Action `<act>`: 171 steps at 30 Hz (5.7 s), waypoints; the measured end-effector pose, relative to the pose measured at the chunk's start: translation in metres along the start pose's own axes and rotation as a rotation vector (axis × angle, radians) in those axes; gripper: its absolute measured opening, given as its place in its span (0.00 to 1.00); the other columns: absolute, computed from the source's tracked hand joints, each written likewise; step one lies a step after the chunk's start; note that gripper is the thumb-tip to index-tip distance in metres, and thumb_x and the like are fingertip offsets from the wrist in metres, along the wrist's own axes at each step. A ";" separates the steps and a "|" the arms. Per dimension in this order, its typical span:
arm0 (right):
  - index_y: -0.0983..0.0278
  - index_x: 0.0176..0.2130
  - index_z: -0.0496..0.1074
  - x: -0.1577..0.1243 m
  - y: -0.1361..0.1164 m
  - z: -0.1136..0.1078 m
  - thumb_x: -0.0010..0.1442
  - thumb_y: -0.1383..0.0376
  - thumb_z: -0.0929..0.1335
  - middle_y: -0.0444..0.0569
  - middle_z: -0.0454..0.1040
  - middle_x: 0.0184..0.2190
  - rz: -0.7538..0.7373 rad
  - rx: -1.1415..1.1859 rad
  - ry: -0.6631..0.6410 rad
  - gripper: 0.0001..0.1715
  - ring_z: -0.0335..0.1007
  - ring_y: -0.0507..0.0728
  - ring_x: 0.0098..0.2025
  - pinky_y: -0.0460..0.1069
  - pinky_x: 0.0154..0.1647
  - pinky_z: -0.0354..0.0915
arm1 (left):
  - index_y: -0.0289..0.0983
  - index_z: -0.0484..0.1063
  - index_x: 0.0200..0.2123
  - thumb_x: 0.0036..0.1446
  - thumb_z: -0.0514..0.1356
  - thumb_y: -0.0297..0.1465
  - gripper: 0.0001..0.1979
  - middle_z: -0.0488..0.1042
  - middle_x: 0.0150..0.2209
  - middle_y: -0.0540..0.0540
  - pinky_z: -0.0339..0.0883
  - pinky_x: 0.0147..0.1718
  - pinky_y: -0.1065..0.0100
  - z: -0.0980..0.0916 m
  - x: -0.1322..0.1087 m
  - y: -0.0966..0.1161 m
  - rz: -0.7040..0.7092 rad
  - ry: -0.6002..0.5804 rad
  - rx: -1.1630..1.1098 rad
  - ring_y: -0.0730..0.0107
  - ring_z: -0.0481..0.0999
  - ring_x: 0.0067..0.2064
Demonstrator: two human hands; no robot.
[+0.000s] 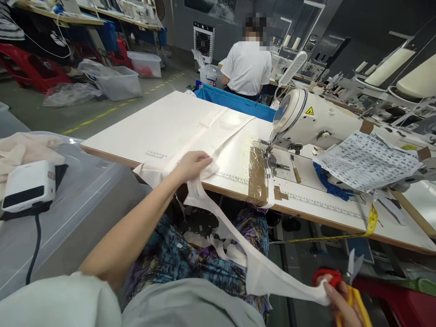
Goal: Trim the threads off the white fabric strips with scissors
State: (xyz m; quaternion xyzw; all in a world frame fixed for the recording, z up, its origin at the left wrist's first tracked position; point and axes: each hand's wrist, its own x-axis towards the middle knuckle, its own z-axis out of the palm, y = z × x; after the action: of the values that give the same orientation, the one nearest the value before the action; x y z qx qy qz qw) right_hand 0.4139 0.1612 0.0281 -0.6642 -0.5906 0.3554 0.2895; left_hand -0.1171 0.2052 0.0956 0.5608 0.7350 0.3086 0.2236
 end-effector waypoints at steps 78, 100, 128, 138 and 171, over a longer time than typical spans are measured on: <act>0.63 0.24 0.60 -0.053 -0.062 0.185 0.56 0.44 0.69 0.41 0.57 0.19 -0.226 -0.114 -0.746 0.29 0.51 0.49 0.23 0.44 0.23 0.47 | 0.39 0.69 0.32 0.63 0.50 0.42 0.16 0.74 0.35 0.44 0.65 0.42 0.63 0.115 -0.094 -0.016 0.017 0.131 -0.339 0.60 0.72 0.40; 0.64 0.26 0.59 -0.036 -0.071 0.177 0.57 0.46 0.69 0.41 0.55 0.21 -0.139 -0.092 -0.777 0.27 0.49 0.49 0.25 0.44 0.25 0.48 | 0.39 0.72 0.26 0.60 0.54 0.46 0.20 0.73 0.36 0.45 0.65 0.32 0.68 0.106 -0.185 -0.030 -0.129 -0.171 -0.303 0.66 0.72 0.33; 0.64 0.27 0.60 -0.015 -0.093 0.189 0.60 0.39 0.64 0.40 0.55 0.21 -0.116 -0.273 -1.303 0.31 0.47 0.48 0.24 0.44 0.21 0.44 | 0.35 0.74 0.31 0.49 0.66 0.53 0.24 0.81 0.29 0.42 0.69 0.25 0.73 0.104 -0.180 -0.043 -0.596 -0.566 -1.012 0.62 0.81 0.33; 0.64 0.24 0.57 -0.014 -0.104 0.191 0.59 0.41 0.66 0.39 0.54 0.20 -0.298 -0.415 -1.241 0.32 0.46 0.48 0.23 0.45 0.22 0.43 | 0.37 0.75 0.30 0.45 0.68 0.53 0.24 0.80 0.26 0.44 0.70 0.27 0.70 0.108 -0.183 -0.047 -0.650 -0.578 -1.068 0.61 0.81 0.32; 0.65 0.32 0.66 -0.028 -0.114 0.219 0.53 0.52 0.71 0.42 0.64 0.25 -0.095 0.188 -0.858 0.20 0.57 0.49 0.26 0.44 0.27 0.57 | 0.39 0.67 0.46 0.55 0.63 0.48 0.23 0.80 0.35 0.45 0.72 0.32 0.67 0.112 -0.175 -0.021 -0.416 -0.688 -1.058 0.59 0.82 0.39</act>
State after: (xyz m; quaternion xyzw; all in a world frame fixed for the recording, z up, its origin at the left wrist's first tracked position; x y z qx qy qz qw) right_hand 0.1682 0.1411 -0.0035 -0.3994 -0.6522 0.6375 0.0932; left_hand -0.0085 0.0558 -0.0012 0.2884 0.4643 0.3815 0.7455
